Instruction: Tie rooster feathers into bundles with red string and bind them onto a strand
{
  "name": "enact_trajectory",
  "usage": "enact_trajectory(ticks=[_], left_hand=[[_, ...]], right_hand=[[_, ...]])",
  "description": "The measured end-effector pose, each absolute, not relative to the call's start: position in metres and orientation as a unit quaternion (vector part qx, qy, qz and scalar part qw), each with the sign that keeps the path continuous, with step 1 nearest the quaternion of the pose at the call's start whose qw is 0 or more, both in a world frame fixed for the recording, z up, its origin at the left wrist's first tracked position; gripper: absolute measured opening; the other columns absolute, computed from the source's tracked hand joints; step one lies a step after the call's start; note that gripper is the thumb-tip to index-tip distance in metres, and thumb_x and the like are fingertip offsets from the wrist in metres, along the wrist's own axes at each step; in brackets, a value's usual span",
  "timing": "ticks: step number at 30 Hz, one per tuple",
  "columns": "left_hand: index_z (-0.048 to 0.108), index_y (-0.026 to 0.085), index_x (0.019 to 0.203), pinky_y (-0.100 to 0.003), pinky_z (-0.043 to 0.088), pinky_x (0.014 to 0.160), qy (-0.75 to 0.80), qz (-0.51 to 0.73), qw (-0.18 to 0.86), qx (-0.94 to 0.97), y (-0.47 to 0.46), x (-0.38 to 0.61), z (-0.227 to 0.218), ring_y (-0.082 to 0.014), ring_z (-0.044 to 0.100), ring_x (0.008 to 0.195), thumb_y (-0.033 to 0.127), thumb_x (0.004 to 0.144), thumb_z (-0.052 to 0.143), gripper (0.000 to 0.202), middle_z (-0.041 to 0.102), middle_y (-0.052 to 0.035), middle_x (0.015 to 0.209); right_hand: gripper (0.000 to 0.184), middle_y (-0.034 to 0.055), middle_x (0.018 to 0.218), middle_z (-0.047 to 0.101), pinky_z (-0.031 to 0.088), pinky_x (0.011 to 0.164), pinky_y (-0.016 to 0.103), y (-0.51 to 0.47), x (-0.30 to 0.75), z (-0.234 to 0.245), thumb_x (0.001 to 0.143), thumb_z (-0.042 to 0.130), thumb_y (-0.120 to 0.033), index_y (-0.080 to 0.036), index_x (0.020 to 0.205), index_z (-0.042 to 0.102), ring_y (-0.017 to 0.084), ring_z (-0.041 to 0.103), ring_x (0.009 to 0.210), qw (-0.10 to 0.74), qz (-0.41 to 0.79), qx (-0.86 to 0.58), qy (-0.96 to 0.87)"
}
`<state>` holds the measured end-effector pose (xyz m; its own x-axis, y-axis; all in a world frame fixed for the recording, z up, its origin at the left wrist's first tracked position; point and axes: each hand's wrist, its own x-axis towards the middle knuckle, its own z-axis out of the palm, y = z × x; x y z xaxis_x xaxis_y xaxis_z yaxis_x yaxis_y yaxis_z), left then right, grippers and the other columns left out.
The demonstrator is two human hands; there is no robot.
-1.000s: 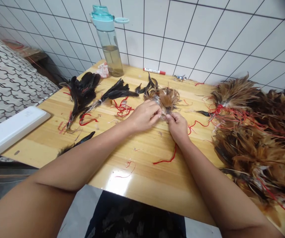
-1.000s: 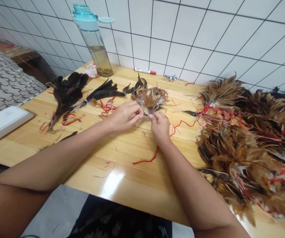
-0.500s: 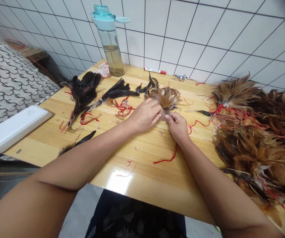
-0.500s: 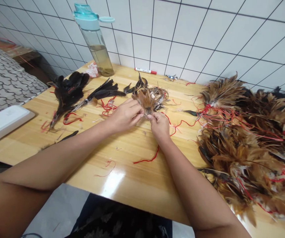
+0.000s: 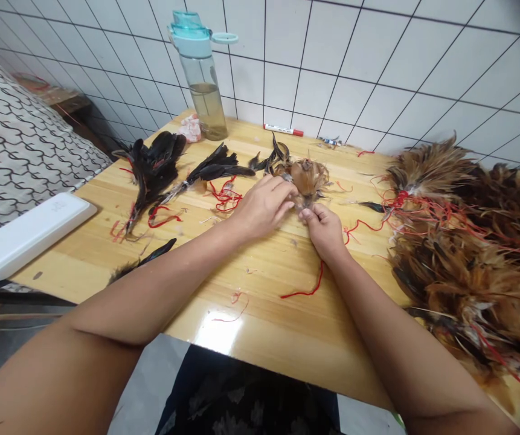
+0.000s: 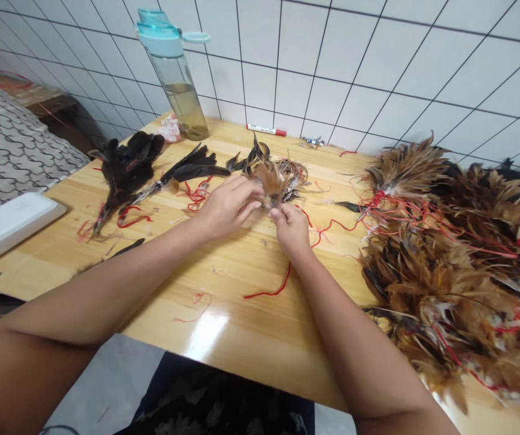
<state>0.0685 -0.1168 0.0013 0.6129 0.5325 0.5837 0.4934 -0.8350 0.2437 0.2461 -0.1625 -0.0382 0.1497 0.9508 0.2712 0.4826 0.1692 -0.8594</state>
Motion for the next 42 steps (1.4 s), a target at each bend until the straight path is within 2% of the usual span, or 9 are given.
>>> enact_trajectory(ticks=[3,7,10,15,19,25,31,37,42], left_hand=[[0.059,0.018,0.106,-0.041,0.042,0.093,0.336,0.378,0.019,0.863,-0.104,0.059,0.000,-0.0251,0.054,0.104,0.017,0.090,0.049,0.019,0.063,-0.0104,0.107],[0.062,0.019,0.094,-0.042,0.043,0.091,0.391,0.392,0.013,0.833,-0.083,0.045,-0.008,-0.0254,0.054,0.100,0.013,0.085,0.051,0.016,0.062,-0.0092,0.100],[0.065,0.019,0.089,-0.041,0.044,0.088,0.378,0.359,0.025,0.853,-0.075,0.042,-0.017,-0.0238,0.053,0.095,0.009,0.082,0.052,0.018,0.061,-0.0071,0.094],[0.070,0.022,0.098,-0.038,0.044,0.082,0.332,0.296,0.000,0.896,-0.077,0.049,-0.024,-0.0235,0.049,0.095,0.012,0.084,0.053,0.024,0.061,-0.0070,0.098],[0.071,0.020,0.089,-0.039,0.043,0.086,0.337,0.282,0.004,0.898,-0.076,0.053,-0.025,-0.0240,0.048,0.097,0.016,0.086,0.054,0.018,0.062,-0.0078,0.096],[0.062,0.018,0.083,-0.038,0.043,0.090,0.386,0.358,0.118,0.842,-0.076,0.052,-0.017,-0.0207,0.055,0.095,0.017,0.083,0.057,0.006,0.066,-0.0044,0.092],[0.058,0.016,0.086,-0.024,0.042,0.067,0.350,0.371,0.270,0.817,-0.095,0.058,0.002,-0.0115,0.055,0.071,0.021,0.086,0.053,0.007,0.063,0.0002,0.078],[0.061,0.016,0.084,-0.029,0.044,0.078,0.252,0.322,0.162,0.898,-0.112,0.068,0.005,-0.0156,0.059,0.082,0.020,0.088,0.052,0.010,0.067,-0.0041,0.086],[0.061,0.016,0.086,-0.032,0.043,0.079,0.242,0.309,0.070,0.917,-0.112,0.071,-0.003,-0.0188,0.057,0.083,0.020,0.091,0.050,0.012,0.066,-0.0064,0.086]], right_hand=[[0.028,-0.0019,0.061,0.049,0.038,0.062,0.028,-0.160,0.249,-0.042,0.083,0.051,-0.045,-0.021,0.071,0.057,0.014,0.045,0.060,0.514,0.288,-0.598,-0.544],[0.035,-0.0020,0.064,0.050,0.037,0.058,0.026,-0.158,0.252,-0.042,0.081,0.054,-0.055,-0.021,0.075,0.056,0.012,0.042,0.058,0.552,0.328,-0.586,-0.494],[0.036,-0.0021,0.064,0.050,0.036,0.057,0.026,-0.158,0.253,-0.039,0.082,0.056,-0.056,-0.020,0.074,0.055,0.011,0.041,0.056,0.557,0.331,-0.584,-0.489],[0.035,-0.0027,0.062,0.048,0.033,0.055,0.026,-0.161,0.252,-0.037,0.082,0.057,-0.054,-0.020,0.074,0.057,0.011,0.039,0.055,0.549,0.333,-0.587,-0.493],[0.032,-0.0015,0.062,0.050,0.035,0.058,0.026,-0.163,0.250,-0.036,0.082,0.057,-0.051,-0.020,0.072,0.058,0.013,0.043,0.061,0.543,0.319,-0.586,-0.509],[0.028,-0.0014,0.061,0.049,0.036,0.060,0.027,-0.165,0.249,-0.034,0.083,0.054,-0.046,-0.020,0.071,0.058,0.014,0.044,0.062,0.535,0.299,-0.589,-0.527],[0.026,-0.0014,0.062,0.050,0.037,0.062,0.028,-0.164,0.249,-0.034,0.083,0.053,-0.043,-0.020,0.071,0.057,0.014,0.045,0.063,0.535,0.295,-0.590,-0.527],[0.021,-0.0010,0.063,0.053,0.038,0.065,0.030,-0.162,0.248,-0.039,0.083,0.053,-0.035,-0.020,0.070,0.060,0.015,0.047,0.063,0.512,0.258,-0.612,-0.545],[0.020,0.0014,0.065,0.057,0.042,0.073,0.033,-0.162,0.247,-0.040,0.082,0.053,-0.031,-0.021,0.066,0.063,0.018,0.052,0.070,0.481,0.205,-0.606,-0.600]])
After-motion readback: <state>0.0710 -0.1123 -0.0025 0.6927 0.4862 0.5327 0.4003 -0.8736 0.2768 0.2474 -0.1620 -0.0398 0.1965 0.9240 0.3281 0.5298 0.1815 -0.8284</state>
